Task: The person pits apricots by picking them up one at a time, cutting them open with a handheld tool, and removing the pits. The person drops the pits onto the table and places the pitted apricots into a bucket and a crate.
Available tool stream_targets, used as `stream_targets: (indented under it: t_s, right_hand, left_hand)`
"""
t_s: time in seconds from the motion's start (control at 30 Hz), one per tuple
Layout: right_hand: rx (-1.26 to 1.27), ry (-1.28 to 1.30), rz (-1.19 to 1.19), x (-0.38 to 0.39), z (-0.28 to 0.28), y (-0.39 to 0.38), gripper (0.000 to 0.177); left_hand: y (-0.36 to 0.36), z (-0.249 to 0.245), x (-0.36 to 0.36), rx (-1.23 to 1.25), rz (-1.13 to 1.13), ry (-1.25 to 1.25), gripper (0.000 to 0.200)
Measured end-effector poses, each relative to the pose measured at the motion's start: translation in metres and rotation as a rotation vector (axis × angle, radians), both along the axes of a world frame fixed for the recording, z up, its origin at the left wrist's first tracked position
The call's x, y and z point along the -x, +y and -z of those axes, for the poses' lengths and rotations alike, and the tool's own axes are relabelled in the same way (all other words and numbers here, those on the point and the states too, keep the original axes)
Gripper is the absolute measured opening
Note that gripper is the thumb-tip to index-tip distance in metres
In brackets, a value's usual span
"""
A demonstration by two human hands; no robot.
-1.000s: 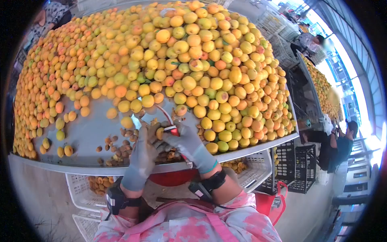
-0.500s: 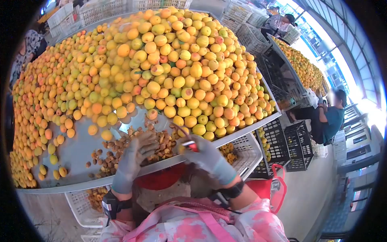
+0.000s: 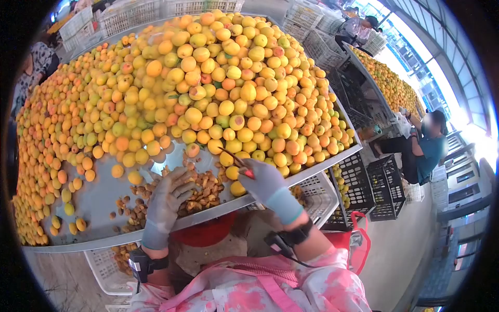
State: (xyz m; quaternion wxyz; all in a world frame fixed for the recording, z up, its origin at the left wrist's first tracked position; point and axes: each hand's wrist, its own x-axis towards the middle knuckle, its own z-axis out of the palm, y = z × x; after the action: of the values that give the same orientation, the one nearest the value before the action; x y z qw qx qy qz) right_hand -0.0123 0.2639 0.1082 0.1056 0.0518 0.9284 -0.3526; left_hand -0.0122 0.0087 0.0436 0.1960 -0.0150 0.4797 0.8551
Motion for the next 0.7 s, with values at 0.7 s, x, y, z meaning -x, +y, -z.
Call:
stream_targets:
  t_s: [0.7]
  right_hand:
    - [0.392,-0.263,-0.027,0.046,0.007,-0.070,0.039]
  left_hand:
    - [-0.005,0.007,0.007,0.019,-0.063,0.037,0.052]
